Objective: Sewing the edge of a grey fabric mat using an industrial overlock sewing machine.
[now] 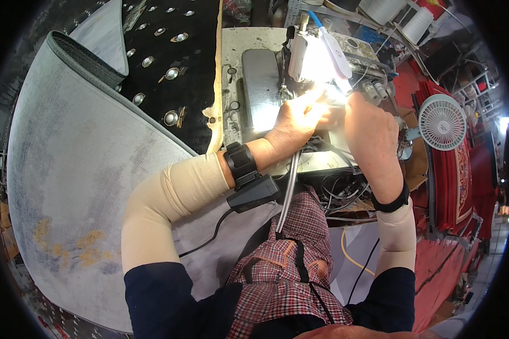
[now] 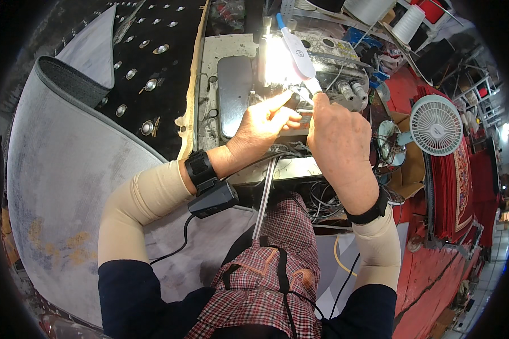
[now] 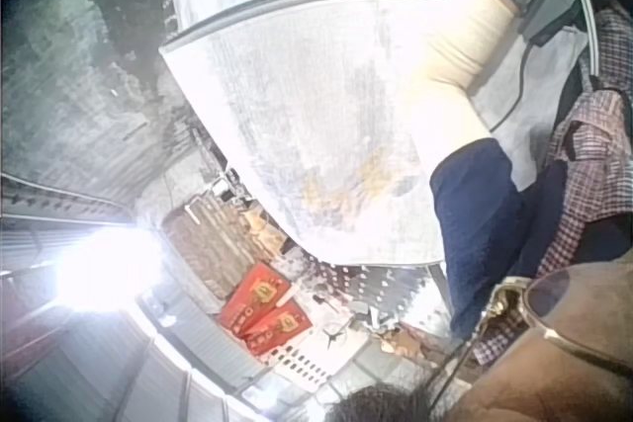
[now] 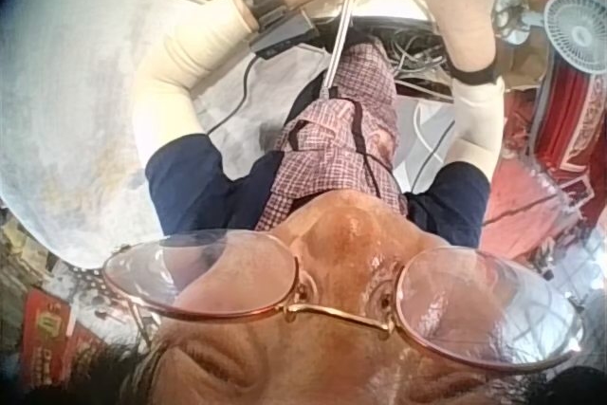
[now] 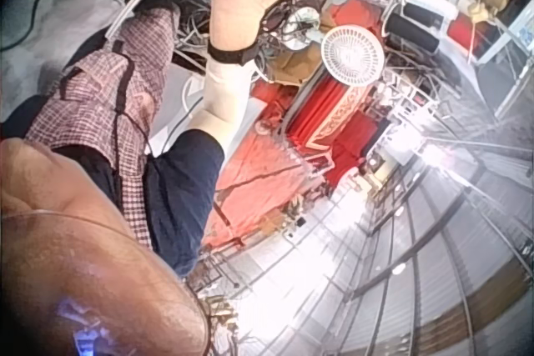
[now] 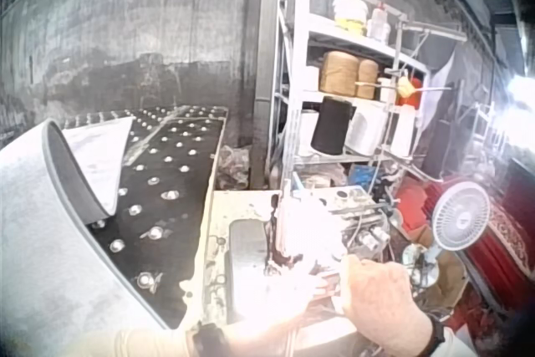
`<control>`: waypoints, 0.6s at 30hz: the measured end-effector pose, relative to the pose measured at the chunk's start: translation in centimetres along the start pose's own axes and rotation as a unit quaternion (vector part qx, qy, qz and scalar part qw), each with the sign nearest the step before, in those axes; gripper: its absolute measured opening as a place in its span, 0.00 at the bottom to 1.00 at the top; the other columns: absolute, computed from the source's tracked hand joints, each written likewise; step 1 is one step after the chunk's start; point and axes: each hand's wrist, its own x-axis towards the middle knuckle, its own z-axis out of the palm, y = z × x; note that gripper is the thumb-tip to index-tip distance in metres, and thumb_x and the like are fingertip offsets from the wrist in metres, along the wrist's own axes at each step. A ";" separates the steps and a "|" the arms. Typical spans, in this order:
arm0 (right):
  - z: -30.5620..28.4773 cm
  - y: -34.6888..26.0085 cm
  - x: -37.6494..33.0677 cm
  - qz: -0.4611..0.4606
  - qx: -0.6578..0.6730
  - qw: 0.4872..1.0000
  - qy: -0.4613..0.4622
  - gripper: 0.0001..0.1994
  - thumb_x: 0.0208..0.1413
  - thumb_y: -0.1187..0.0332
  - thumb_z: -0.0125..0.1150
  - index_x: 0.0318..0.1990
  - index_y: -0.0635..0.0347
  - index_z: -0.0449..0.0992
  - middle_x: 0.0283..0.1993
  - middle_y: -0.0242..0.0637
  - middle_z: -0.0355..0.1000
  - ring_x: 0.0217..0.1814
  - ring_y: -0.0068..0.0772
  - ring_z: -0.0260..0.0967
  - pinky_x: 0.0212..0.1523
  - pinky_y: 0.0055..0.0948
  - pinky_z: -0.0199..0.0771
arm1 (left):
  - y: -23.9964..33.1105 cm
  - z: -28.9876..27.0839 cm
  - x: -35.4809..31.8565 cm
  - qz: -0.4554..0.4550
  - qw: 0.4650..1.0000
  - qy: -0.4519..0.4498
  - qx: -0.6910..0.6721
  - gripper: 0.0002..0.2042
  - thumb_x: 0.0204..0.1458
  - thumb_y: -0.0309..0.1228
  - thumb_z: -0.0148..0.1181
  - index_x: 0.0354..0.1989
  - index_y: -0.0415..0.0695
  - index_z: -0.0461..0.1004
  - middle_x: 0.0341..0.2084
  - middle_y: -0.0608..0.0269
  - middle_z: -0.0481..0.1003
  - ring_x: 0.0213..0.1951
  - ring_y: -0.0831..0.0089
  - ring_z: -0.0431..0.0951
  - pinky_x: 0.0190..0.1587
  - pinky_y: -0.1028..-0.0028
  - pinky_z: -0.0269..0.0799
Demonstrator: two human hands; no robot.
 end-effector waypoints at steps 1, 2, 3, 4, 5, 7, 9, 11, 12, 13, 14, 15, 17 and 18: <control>0.0 0.0 0.0 0.002 -0.002 1.000 -0.002 0.04 0.45 0.75 0.55 0.29 0.61 0.69 0.18 0.42 0.70 0.20 0.43 0.72 0.21 0.35 0.71 | -0.1 0.0 0.1 0.000 1.000 -0.001 0.000 0.20 0.59 0.25 0.43 0.60 0.35 0.58 0.36 0.54 0.76 0.38 0.73 0.77 0.42 0.78 0.72; -0.1 0.0 -0.1 0.003 -0.003 1.000 -0.003 0.03 0.45 0.75 0.55 0.29 0.61 0.69 0.18 0.42 0.70 0.20 0.43 0.71 0.21 0.35 0.70 | -0.1 0.1 0.1 0.001 1.000 -0.002 -0.002 0.20 0.59 0.25 0.43 0.60 0.35 0.58 0.36 0.54 0.76 0.38 0.73 0.77 0.42 0.78 0.72; 0.0 0.0 -0.1 0.003 -0.003 1.000 -0.003 0.03 0.45 0.75 0.55 0.29 0.61 0.69 0.18 0.42 0.70 0.20 0.43 0.71 0.21 0.35 0.70 | -0.1 0.0 0.1 0.001 1.000 -0.001 -0.003 0.20 0.59 0.25 0.43 0.60 0.35 0.58 0.36 0.54 0.76 0.38 0.73 0.77 0.42 0.78 0.72; 0.0 0.0 0.0 0.001 -0.002 1.000 -0.005 0.03 0.45 0.75 0.55 0.29 0.61 0.69 0.18 0.42 0.70 0.20 0.43 0.71 0.21 0.35 0.70 | -0.1 0.0 0.1 0.001 1.000 0.000 -0.002 0.20 0.59 0.25 0.43 0.60 0.35 0.58 0.36 0.54 0.76 0.38 0.73 0.77 0.42 0.78 0.72; 0.0 0.0 0.0 0.000 -0.002 1.000 -0.006 0.03 0.45 0.75 0.55 0.29 0.61 0.69 0.18 0.42 0.70 0.20 0.43 0.71 0.21 0.35 0.70 | -0.1 0.0 0.0 -0.001 1.000 0.001 -0.004 0.20 0.59 0.25 0.43 0.60 0.35 0.58 0.36 0.54 0.76 0.38 0.73 0.77 0.42 0.78 0.72; -0.1 -0.1 0.0 0.002 -0.004 1.000 -0.007 0.04 0.45 0.75 0.55 0.30 0.61 0.69 0.18 0.42 0.70 0.20 0.43 0.71 0.21 0.35 0.70 | -0.1 0.0 0.0 -0.003 1.000 0.000 -0.007 0.20 0.59 0.24 0.43 0.60 0.36 0.58 0.36 0.54 0.76 0.38 0.73 0.77 0.42 0.78 0.72; -0.1 -0.1 0.0 0.003 -0.005 1.000 -0.007 0.04 0.45 0.75 0.55 0.30 0.62 0.69 0.18 0.42 0.70 0.20 0.43 0.72 0.21 0.35 0.71 | -0.1 0.0 0.1 0.001 1.000 -0.004 0.009 0.20 0.59 0.24 0.43 0.61 0.36 0.57 0.36 0.54 0.76 0.38 0.73 0.77 0.43 0.78 0.72; -0.1 -0.1 0.0 0.003 -0.006 1.000 -0.006 0.04 0.45 0.75 0.55 0.30 0.62 0.69 0.18 0.42 0.70 0.20 0.42 0.72 0.21 0.34 0.71 | -0.2 0.0 0.1 0.004 1.000 -0.003 0.011 0.20 0.59 0.24 0.43 0.61 0.36 0.57 0.36 0.54 0.76 0.38 0.73 0.77 0.42 0.78 0.72; -0.1 -0.1 0.0 0.003 -0.006 1.000 -0.007 0.04 0.45 0.75 0.55 0.30 0.62 0.69 0.18 0.42 0.70 0.20 0.42 0.72 0.21 0.34 0.71 | -0.2 0.0 0.1 0.007 1.000 -0.002 0.013 0.20 0.59 0.24 0.43 0.61 0.37 0.57 0.36 0.54 0.76 0.38 0.74 0.77 0.42 0.78 0.72; -0.2 -0.1 0.0 0.002 -0.011 1.000 -0.008 0.04 0.45 0.75 0.54 0.30 0.62 0.69 0.18 0.42 0.70 0.20 0.42 0.72 0.21 0.34 0.71 | -0.2 0.0 0.1 0.007 1.000 -0.003 0.013 0.20 0.59 0.24 0.43 0.61 0.37 0.57 0.36 0.54 0.76 0.38 0.74 0.77 0.42 0.78 0.72; -0.2 -0.1 0.0 0.002 -0.016 1.000 -0.010 0.04 0.45 0.75 0.54 0.30 0.62 0.69 0.18 0.42 0.70 0.20 0.42 0.72 0.21 0.34 0.71 | -0.2 0.0 0.1 0.006 1.000 -0.003 0.017 0.20 0.59 0.24 0.43 0.61 0.37 0.57 0.36 0.54 0.76 0.38 0.74 0.77 0.42 0.78 0.72; -0.2 -0.1 0.0 0.002 -0.015 1.000 -0.010 0.04 0.45 0.75 0.54 0.30 0.62 0.69 0.18 0.42 0.70 0.20 0.42 0.72 0.21 0.34 0.71 | -0.1 0.0 0.1 0.006 1.000 -0.004 0.021 0.20 0.59 0.24 0.43 0.61 0.37 0.57 0.36 0.53 0.76 0.38 0.74 0.77 0.42 0.78 0.72; -0.1 -0.1 0.1 -0.006 -0.008 1.000 -0.005 0.04 0.45 0.75 0.54 0.30 0.62 0.69 0.18 0.42 0.70 0.19 0.42 0.72 0.20 0.34 0.71 | 0.0 0.0 0.0 0.001 1.000 -0.001 0.013 0.20 0.59 0.24 0.43 0.61 0.37 0.57 0.36 0.53 0.76 0.38 0.74 0.77 0.42 0.78 0.72; -0.1 -0.1 0.1 -0.006 -0.008 1.000 -0.005 0.04 0.45 0.75 0.54 0.30 0.62 0.69 0.18 0.42 0.70 0.19 0.42 0.72 0.20 0.34 0.71 | 0.0 0.0 0.0 -0.004 1.000 0.001 0.005 0.20 0.59 0.24 0.43 0.61 0.37 0.57 0.36 0.53 0.76 0.38 0.74 0.77 0.42 0.78 0.72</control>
